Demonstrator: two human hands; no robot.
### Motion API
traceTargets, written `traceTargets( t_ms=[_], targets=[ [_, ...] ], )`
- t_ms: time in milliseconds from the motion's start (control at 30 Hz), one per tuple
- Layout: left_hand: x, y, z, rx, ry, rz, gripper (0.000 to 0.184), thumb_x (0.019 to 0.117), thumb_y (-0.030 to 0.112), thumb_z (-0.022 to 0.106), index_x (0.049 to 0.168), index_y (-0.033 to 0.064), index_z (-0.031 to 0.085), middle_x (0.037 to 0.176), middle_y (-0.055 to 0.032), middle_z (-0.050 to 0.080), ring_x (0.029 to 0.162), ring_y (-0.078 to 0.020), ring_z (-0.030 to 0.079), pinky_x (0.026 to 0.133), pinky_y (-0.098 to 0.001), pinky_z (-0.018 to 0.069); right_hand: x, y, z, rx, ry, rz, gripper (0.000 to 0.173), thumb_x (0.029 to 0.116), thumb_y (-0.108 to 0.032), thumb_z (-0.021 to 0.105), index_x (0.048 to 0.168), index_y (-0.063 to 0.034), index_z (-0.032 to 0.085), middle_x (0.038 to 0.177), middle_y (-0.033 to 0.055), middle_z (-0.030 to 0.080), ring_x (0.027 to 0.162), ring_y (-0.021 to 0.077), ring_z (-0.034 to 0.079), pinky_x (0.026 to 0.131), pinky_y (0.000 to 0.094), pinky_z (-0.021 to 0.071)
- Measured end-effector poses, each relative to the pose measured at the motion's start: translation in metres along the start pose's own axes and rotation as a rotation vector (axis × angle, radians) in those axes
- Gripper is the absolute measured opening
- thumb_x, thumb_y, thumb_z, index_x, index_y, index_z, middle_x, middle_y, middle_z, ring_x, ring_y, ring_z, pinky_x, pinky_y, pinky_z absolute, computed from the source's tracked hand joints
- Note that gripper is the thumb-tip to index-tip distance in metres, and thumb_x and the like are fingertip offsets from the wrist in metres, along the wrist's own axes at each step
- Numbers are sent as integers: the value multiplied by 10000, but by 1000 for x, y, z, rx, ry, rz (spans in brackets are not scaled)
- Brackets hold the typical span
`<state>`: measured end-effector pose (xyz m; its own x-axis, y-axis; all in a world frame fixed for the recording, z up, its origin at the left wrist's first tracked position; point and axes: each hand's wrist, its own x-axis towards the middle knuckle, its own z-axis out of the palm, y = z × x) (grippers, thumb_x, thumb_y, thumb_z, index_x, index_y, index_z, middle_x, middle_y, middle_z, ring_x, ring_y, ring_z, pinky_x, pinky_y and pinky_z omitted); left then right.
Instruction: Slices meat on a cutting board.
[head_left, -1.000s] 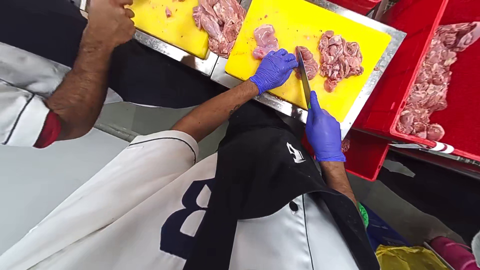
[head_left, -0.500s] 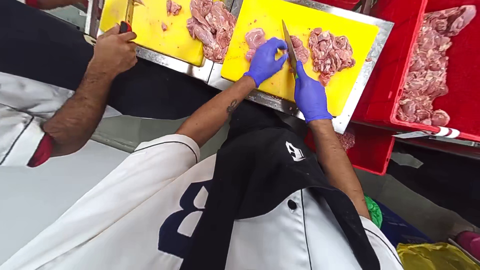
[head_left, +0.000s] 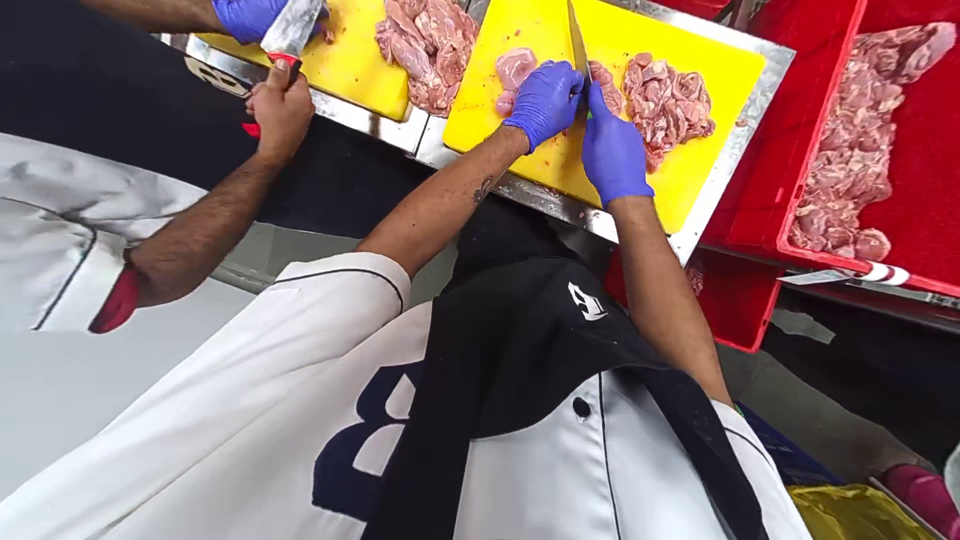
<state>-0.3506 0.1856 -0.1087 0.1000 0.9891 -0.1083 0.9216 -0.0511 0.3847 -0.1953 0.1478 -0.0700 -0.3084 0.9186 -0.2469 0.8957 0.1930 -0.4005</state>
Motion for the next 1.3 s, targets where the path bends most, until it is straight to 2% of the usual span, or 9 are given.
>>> traceTargets(
  t_ms=[133, 300, 400, 467, 600, 733, 967, 1133, 1300],
  targets=[
    [-1, -3, -3, -2, -15, 9, 282, 993, 239, 551, 1147, 89, 733, 1217, -132, 692, 1228, -311, 623, 1067, -483, 475, -3, 4, -1, 24, -21, -13, 554, 1094, -214, 344, 1635, -310, 274, 1078, 199, 731, 942, 420, 717, 787, 631, 546],
    [4, -12, -7, -113, 22, -51, 287, 973, 196, 611, 1220, 64, 675, 1218, -134, 692, 1204, -298, 638, 1074, -483, 483, -102, 51, -8, 19, -113, -2, 535, 1101, -253, 372, 1627, -307, 291, 919, 203, 709, 818, 415, 697, 711, 625, 541],
    [2, -13, -8, -101, 13, -21, 344, 984, 190, 564, 1290, 71, 668, 1286, -158, 665, 1262, -317, 606, 1109, -479, 462, -140, 79, -20, 163, -146, -2, 505, 1097, -282, 391, 1601, -296, 375, 929, 142, 709, 776, 291, 681, 735, 528, 557],
    [-11, -4, -3, -59, -31, 95, 347, 991, 250, 548, 1240, 64, 705, 1269, -182, 661, 1259, -345, 598, 1099, -495, 463, -155, 89, -30, 302, -80, 23, 486, 1099, -304, 396, 1585, -288, 412, 868, 77, 680, 653, 192, 624, 621, 432, 546],
    [-61, 35, 10, -5, -186, 261, 346, 932, 186, 651, 1255, 69, 692, 1296, -164, 641, 1243, -351, 601, 1026, -503, 526, -165, 94, -45, 551, 60, 116, 509, 1093, -297, 414, 1601, -274, 381, 856, 30, 657, 553, 131, 571, 495, 348, 527],
    [-78, 32, 10, 36, -206, 324, 241, 878, -29, 635, 1089, 53, 720, 1190, -162, 654, 1176, -366, 613, 964, -507, 551, -170, 98, -43, 661, 112, 136, 515, 1092, -268, 434, 1603, -247, 376, 865, 18, 662, 528, 112, 553, 462, 300, 501],
    [-42, 0, -27, -222, -34, 182, 208, 887, 62, 638, 1064, 50, 747, 1048, -118, 749, 1008, -247, 712, 946, -451, 557, -190, 107, -41, 715, 120, 156, 519, 1090, -257, 445, 1604, -248, 374, 820, -1, 649, 513, 105, 541, 437, 286, 483],
    [-44, 9, -9, -20, -196, 189, 279, 931, 190, 663, 1164, 47, 719, 1188, -172, 671, 1161, -329, 637, 1038, -496, 504, -202, 111, -37, 749, 141, 205, 515, 1094, -249, 438, 1604, -219, 373, 846, 1, 651, 515, 98, 543, 433, 268, 480],
    [-64, 40, 3, 83, -238, 196, 226, 910, 70, 615, 1108, 46, 721, 1135, -176, 678, 1122, -349, 656, 961, -512, 544, -205, 112, -27, 792, 144, 254, 508, 1096, -238, 429, 1601, -214, 378, 833, 1, 639, 514, 98, 543, 427, 265, 479]
  ],
)
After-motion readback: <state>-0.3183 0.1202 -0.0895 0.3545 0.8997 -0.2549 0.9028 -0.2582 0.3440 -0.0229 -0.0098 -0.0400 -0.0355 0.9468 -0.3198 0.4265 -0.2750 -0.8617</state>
